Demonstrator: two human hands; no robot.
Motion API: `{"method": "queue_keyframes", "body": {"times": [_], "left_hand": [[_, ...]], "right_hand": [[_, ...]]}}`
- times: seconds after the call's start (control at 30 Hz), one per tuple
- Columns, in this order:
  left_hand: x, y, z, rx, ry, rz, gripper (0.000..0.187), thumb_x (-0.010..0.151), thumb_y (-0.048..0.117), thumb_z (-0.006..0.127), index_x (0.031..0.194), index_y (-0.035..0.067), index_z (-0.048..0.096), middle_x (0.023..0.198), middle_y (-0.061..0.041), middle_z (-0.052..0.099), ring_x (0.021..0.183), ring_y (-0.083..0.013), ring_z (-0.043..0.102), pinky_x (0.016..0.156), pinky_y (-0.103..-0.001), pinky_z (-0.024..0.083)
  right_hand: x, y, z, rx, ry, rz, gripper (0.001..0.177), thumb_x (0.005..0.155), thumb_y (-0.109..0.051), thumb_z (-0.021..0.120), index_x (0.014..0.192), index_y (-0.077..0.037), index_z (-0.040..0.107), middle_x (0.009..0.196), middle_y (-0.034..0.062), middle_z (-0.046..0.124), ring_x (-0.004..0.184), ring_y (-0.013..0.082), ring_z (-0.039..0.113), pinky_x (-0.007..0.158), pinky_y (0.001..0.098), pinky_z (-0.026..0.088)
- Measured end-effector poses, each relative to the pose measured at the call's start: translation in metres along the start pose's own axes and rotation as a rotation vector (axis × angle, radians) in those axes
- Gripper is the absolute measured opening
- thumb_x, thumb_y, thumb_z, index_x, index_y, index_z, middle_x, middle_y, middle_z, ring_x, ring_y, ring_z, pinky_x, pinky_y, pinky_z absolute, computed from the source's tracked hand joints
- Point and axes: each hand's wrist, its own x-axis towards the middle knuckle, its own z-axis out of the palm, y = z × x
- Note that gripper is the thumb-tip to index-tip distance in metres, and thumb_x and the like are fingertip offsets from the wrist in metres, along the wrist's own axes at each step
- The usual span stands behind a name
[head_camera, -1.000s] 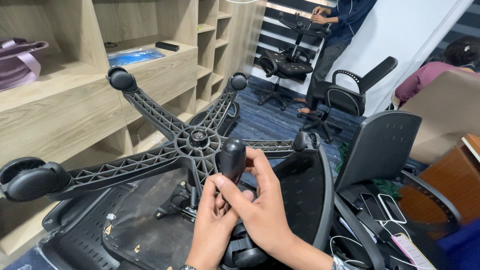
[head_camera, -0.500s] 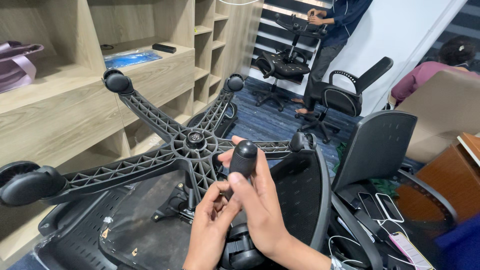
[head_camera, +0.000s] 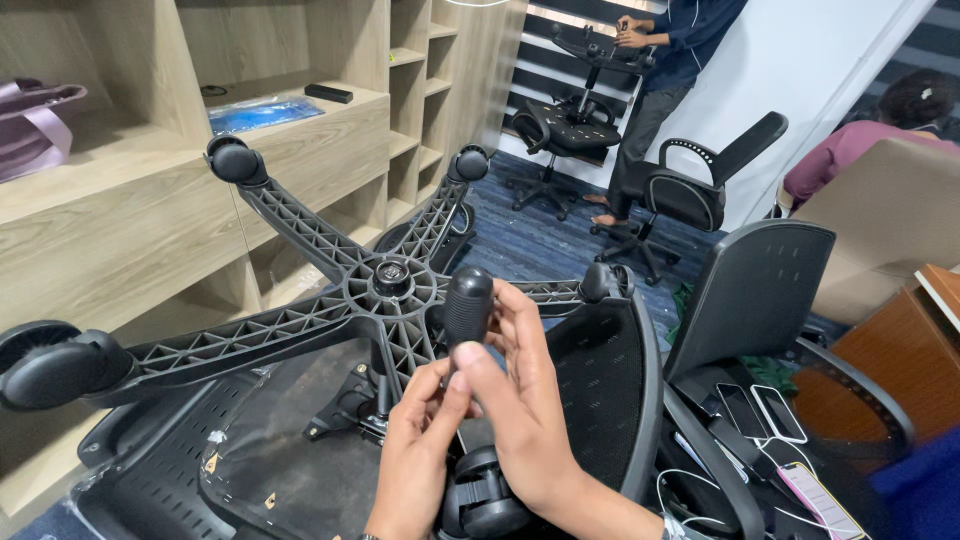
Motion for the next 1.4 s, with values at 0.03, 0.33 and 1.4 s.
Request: {"method": "queue_keyframes", "body": {"times": [0.03,0.33,1.4], "left_hand": [[0.001,0.001,0.0,0.007,0.009,-0.003,0.031,0.099,0.021,0.06,0.122,0.002,0.07,0.099,-0.001,0.065,0.088,-0.0091,0.061,0.082,-0.025,0.049],[-0.006,0.01,0.006,-0.169,0.041,-0.046,0.045,0.088,0.009,0.065,0.131,0.009,0.05,0.103,0.006,0.059,0.091,-0.0043,0.06,0.078,-0.021,0.047],[-0.012,0.027,0.014,0.127,0.064,0.079,0.042,0.105,0.031,0.048,0.127,0.002,0.07,0.105,-0.003,0.058,0.088,-0.0117,0.059,0.085,-0.025,0.049]], "right_hand": [[0.0,-0.001,-0.001,0.038,-0.008,0.011,0.054,0.097,-0.015,0.052,0.148,-0.001,0.04,0.126,0.0094,0.061,0.114,0.0162,0.058,0.101,0.0336,0.047],[0.001,0.004,0.003,-0.177,0.017,-0.104,0.048,0.099,-0.01,0.063,0.143,0.001,0.048,0.123,0.0093,0.063,0.116,0.0163,0.059,0.106,0.0338,0.045],[-0.002,-0.004,0.001,-0.069,-0.01,-0.098,0.044,0.109,-0.016,0.041,0.149,0.0,0.042,0.126,0.0126,0.065,0.113,0.0145,0.061,0.104,0.0296,0.048]]}}
